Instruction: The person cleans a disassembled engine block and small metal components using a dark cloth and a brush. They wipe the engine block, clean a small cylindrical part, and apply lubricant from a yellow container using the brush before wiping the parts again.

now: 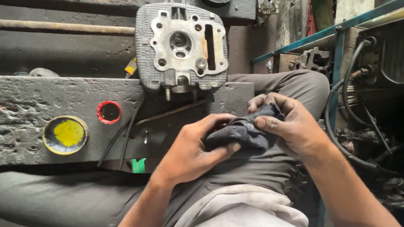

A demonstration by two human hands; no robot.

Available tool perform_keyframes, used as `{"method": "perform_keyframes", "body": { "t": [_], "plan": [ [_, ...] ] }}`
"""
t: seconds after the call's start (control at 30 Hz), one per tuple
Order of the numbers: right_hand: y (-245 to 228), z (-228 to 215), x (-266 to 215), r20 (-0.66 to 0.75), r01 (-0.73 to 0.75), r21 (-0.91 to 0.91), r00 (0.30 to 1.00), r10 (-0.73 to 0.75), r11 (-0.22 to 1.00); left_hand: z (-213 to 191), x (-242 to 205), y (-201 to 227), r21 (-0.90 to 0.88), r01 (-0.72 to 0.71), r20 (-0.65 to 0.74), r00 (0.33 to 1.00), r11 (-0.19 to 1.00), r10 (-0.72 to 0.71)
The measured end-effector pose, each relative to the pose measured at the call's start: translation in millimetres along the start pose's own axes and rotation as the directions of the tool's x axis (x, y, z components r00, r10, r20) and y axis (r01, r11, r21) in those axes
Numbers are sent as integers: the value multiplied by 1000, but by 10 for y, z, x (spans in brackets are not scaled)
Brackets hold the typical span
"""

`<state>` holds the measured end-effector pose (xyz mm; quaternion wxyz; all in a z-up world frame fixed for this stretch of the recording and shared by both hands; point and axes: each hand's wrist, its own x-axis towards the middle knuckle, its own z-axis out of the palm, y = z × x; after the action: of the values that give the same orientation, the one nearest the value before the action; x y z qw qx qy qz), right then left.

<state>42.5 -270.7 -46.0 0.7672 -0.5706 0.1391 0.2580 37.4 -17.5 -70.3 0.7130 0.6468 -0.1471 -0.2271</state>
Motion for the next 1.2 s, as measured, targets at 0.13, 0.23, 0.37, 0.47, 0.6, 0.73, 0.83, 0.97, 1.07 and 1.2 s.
{"method": "perform_keyframes", "body": {
  "t": [0.13,0.23,0.37,0.47,0.6,0.73,0.83,0.97,1.07,1.2],
  "plan": [
    [-61,-226,7,-177,3,-174,984,-34,985,-1,37,-40,92,1,-129,992,996,11],
    [-108,-399,-30,-155,80,-209,981,-114,975,-30,44,-90,220,-107,-188,971,969,150],
    [-41,-548,-52,-238,173,-227,945,-226,959,-13,45,-172,313,-142,-218,952,939,217],
    [-93,-496,-97,-206,276,-501,883,-423,820,20,41,-226,509,-180,-224,917,842,331],
    [-237,-262,-147,-2,459,-583,824,-567,670,47,14,-258,597,-155,-173,933,787,315],
    [-410,-16,-198,236,439,-787,863,-446,433,105,-9,-200,556,-197,-213,905,808,367],
    [-408,210,-218,352,434,-830,895,-273,350,120,29,-131,461,-326,-180,877,826,446],
    [-427,373,-236,563,593,-790,802,-200,155,77,109,-169,510,-467,32,850,723,526],
    [-461,372,-282,501,540,-837,822,-272,90,44,122,-280,582,-343,29,915,737,402],
    [-361,361,-399,449,501,-865,798,-403,26,13,72,-302,548,-139,-36,981,825,189]
  ]
}}
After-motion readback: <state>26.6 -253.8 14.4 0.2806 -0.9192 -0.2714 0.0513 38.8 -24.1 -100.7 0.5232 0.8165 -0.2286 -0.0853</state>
